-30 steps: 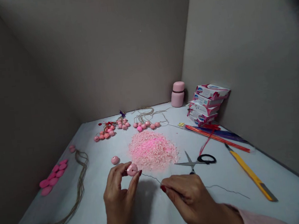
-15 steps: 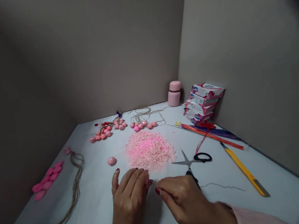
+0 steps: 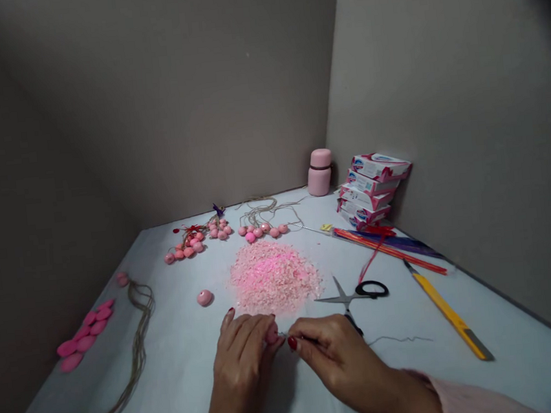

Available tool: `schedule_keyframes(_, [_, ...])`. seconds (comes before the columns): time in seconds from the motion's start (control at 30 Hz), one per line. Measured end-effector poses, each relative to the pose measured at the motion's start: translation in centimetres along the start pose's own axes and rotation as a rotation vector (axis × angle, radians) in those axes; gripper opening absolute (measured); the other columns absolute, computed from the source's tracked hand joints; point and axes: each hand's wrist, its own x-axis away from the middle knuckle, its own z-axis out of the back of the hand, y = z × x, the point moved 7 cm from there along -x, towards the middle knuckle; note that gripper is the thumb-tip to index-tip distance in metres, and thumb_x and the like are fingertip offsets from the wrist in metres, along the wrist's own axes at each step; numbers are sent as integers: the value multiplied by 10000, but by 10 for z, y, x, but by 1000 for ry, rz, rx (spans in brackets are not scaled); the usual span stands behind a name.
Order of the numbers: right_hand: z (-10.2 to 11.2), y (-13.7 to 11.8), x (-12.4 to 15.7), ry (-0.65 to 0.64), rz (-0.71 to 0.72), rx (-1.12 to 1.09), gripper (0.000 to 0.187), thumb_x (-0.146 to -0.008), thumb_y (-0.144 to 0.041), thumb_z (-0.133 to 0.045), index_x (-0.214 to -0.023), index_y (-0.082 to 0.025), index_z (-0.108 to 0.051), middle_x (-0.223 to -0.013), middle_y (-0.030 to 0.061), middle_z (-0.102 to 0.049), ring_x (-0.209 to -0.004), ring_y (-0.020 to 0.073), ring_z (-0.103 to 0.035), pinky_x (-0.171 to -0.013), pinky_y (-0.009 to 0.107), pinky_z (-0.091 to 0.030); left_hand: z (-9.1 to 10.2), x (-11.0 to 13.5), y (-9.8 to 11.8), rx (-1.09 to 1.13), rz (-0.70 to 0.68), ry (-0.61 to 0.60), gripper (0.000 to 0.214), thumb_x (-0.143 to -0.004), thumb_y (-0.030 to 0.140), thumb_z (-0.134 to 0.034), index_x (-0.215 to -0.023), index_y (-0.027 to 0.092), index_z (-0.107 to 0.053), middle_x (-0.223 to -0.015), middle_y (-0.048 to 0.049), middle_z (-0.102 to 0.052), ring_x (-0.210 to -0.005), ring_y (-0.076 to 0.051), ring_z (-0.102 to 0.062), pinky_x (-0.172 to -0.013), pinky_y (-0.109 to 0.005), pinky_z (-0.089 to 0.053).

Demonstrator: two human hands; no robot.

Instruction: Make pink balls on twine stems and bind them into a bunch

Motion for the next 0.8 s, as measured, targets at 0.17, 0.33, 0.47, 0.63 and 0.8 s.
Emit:
schedule_keyframes(0.17, [-3, -6, 0, -18, 41, 1, 214, -865, -167, -431, -741, -186, -604, -617, -15, -578, -562, 120, -503, -529, 231, -315, 2, 1, 2, 18, -17, 48, 201, -816, 86, -536, -990, 186, -546, -818, -44, -731, -765, -194, -669, -899, -428, -434])
schedule_keyframes(0.33, [-7, -9, 0, -6, 95, 58, 209, -854, -132, -427, -767, -193, -607, -663, -9, -619, -581, 123, -534, -561, 229, -343, -4, 4, 3, 52, -12, 25, 199, -828, 99, -542, -1007, 186, -554, -856, -51, -733, -787, -191, -673, -886, -414, -459])
schedule_keyframes(0.47, [-8, -4, -1, -9, 84, 61, 214, -851, -131, -423, -738, -186, -596, -649, -7, -608, -577, 124, -534, -549, 227, -344, -6, 3, 6, 51, -56, -13, 242, -820, 54, -525, -1037, 161, -537, -882, -72, -726, -803, -196, -670, -867, -405, -468])
schedule_keyframes(0.63, [1, -6, 2, 5, 116, 107, 236, -857, -143, -420, -682, -180, -575, -587, -13, -555, -545, 117, -508, -539, 230, -328, -3, -2, -4, 27, 110, -51, 182, -821, 102, -552, -981, 187, -527, -790, -34, -710, -745, -212, -665, -894, -509, -390])
schedule_keyframes(0.8, [-3, -6, -1, -39, 111, 132, 212, -842, -124, -434, -709, -186, -587, -631, -5, -598, -585, 126, -544, -555, 228, -333, -5, 1, 3, 41, -5, -29, 202, -809, 49, -541, -970, 170, -525, -841, -58, -725, -762, -196, -666, -926, -459, -373])
